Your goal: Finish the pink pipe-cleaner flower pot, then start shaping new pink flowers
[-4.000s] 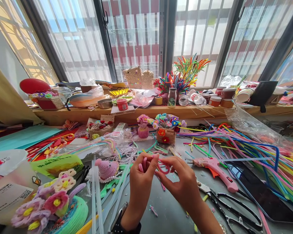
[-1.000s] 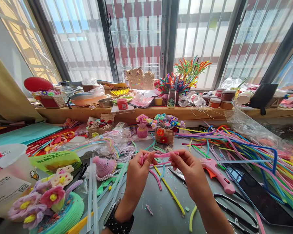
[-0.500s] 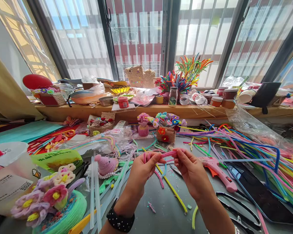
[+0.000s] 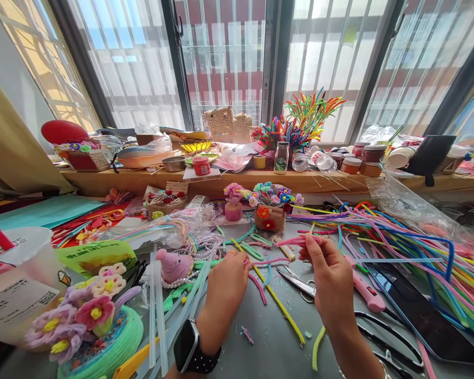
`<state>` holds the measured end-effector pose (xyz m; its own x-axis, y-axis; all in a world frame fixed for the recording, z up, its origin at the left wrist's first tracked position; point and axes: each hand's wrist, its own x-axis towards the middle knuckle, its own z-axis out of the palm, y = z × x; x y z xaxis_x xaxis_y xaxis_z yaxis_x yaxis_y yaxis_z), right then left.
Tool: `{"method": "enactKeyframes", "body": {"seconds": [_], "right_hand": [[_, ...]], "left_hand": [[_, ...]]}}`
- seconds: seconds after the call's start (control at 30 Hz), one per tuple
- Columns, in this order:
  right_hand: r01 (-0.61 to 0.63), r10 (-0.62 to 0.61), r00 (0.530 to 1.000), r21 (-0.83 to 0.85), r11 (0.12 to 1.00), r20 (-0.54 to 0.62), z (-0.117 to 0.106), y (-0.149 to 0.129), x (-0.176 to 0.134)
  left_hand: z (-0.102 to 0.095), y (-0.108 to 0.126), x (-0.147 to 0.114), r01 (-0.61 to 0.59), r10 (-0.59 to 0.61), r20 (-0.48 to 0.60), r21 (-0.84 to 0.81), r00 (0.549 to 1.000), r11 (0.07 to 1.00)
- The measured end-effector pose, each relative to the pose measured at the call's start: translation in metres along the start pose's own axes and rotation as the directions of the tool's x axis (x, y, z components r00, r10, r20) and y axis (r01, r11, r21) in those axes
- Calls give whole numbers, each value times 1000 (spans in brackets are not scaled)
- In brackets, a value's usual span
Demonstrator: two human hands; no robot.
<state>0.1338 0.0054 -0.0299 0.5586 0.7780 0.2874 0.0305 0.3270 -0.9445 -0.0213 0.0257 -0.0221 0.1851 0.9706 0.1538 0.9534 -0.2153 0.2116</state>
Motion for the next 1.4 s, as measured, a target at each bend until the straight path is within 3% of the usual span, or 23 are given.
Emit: {"method": "enactKeyframes", "body": {"seconds": [0.07, 0.27, 0.43, 0.53, 0.63, 0.7, 0.87, 1.0, 1.1, 1.3, 1.4], "right_hand": [[14, -14, 1000, -9, 1000, -15, -1, -1, 1], [28, -27, 999, -25, 999, 41, 2, -1, -2], [25, -25, 999, -21, 999, 34, 1, -1, -2], [22, -21, 999, 33, 999, -38, 0, 0, 0], [-6, 15, 998, 144, 990, -57, 1, 0, 0], [-51, 54, 998, 215, 975, -9, 3, -1, -1], [-199, 152, 958, 183, 963, 242, 9, -5, -5], [-221, 173, 867, 50, 974, 467, 11, -5, -10], [-223, 166, 874, 74, 972, 457, 11, -3, -11], [-234, 202, 971, 334, 913, 130, 6, -6, -3], [-213, 217, 975, 415, 884, 38, 3, -8, 0]], "left_hand": [[4, -2, 0, -59, 54, 81, 66, 995, 996], [10, -7, 1, -161, 148, 147, 84, 978, 983], [1, -6, 2, -188, 184, 138, 22, 973, 982], [-7, -5, 2, -159, 169, 35, -194, 985, 968], [-12, -4, 3, -111, 80, -81, -523, 993, 845], [-14, -3, 3, -78, 18, -93, -693, 996, 717], [-15, 0, 3, 51, 36, 67, -940, 997, 336], [-16, 8, -1, 164, 159, 203, -960, 966, 227], [-16, 11, -3, 191, 215, 244, -952, 946, 240], [-14, 7, 0, 168, 204, 269, -897, 941, 408], [-17, 2, 0, 56, 173, 197, -799, 965, 598]]}}
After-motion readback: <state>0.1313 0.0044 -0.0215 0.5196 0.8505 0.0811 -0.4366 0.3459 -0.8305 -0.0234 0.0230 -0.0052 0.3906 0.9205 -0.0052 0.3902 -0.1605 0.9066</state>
